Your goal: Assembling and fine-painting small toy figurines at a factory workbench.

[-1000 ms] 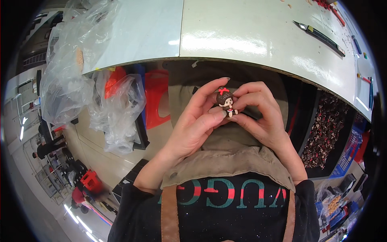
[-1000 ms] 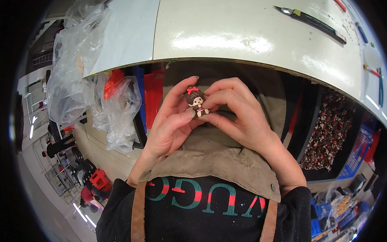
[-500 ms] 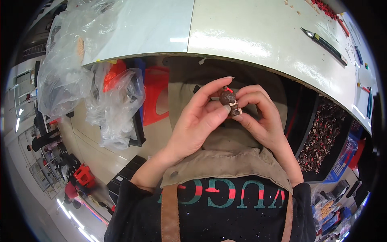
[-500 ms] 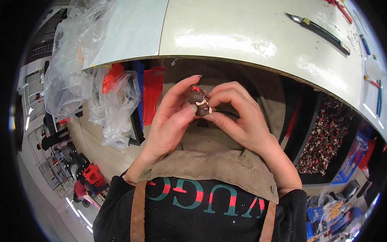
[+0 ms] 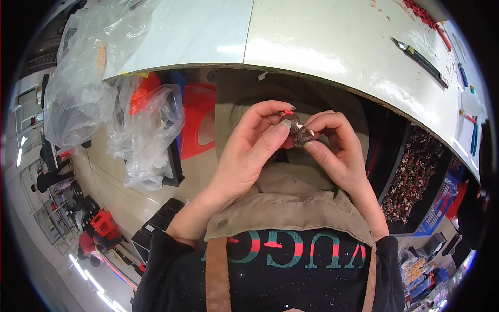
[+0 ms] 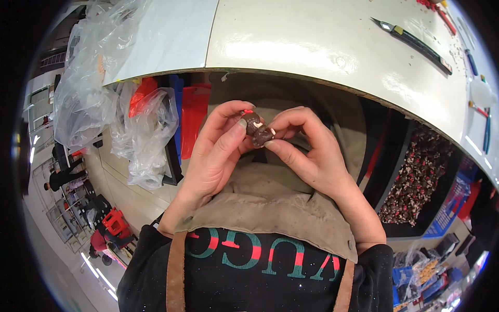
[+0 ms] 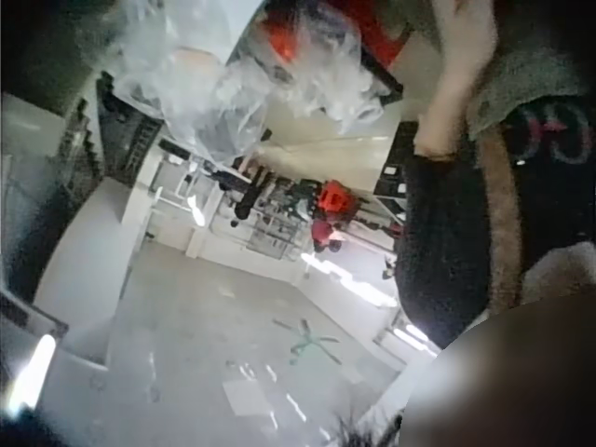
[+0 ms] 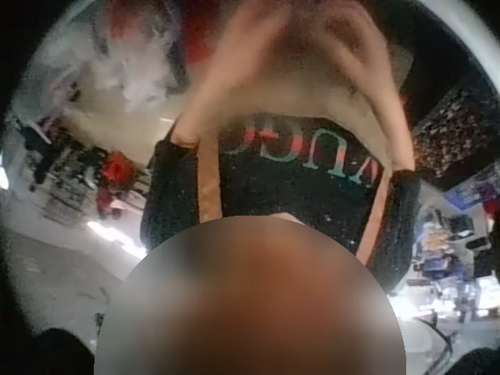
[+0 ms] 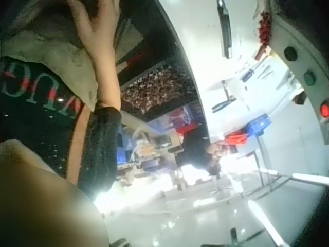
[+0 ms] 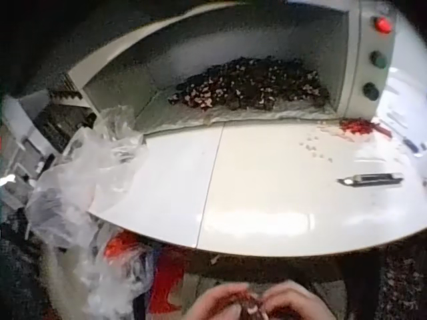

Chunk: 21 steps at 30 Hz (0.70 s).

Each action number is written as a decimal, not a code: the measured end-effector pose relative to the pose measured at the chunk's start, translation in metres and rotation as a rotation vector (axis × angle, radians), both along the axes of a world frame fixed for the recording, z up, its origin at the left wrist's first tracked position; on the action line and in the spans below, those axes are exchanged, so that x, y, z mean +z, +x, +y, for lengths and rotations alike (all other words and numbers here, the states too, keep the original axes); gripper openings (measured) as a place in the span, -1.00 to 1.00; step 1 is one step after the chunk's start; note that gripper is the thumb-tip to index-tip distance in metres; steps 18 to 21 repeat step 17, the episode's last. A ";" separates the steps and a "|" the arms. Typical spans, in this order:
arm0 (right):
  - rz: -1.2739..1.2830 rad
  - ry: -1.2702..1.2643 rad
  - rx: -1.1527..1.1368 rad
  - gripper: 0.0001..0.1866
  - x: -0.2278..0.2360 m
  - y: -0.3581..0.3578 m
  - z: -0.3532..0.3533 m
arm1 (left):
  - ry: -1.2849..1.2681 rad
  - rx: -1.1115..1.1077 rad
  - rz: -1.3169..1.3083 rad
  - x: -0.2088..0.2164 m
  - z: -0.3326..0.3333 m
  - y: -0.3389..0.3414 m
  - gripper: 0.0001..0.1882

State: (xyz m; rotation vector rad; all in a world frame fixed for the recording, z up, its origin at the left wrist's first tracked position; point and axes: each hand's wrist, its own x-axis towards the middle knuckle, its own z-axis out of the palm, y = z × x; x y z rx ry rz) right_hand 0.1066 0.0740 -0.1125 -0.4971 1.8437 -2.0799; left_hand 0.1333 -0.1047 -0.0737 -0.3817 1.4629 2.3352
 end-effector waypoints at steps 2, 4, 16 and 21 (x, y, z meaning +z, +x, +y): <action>-0.087 -0.067 -0.035 -0.78 0.001 0.002 -0.001 | 0.007 0.000 -0.004 0.000 0.000 0.000 -0.65; -0.117 -0.102 -0.043 -0.77 0.000 0.002 -0.001 | 0.012 0.000 -0.007 0.000 -0.001 0.000 -0.65; -0.298 -0.182 0.094 -0.82 0.011 -0.002 -0.002 | 0.239 -0.049 -0.143 -0.006 -0.008 0.000 -0.66; -0.263 -0.175 0.101 -0.82 0.010 -0.002 -0.002 | 0.260 -0.052 -0.145 -0.007 -0.008 0.000 -0.65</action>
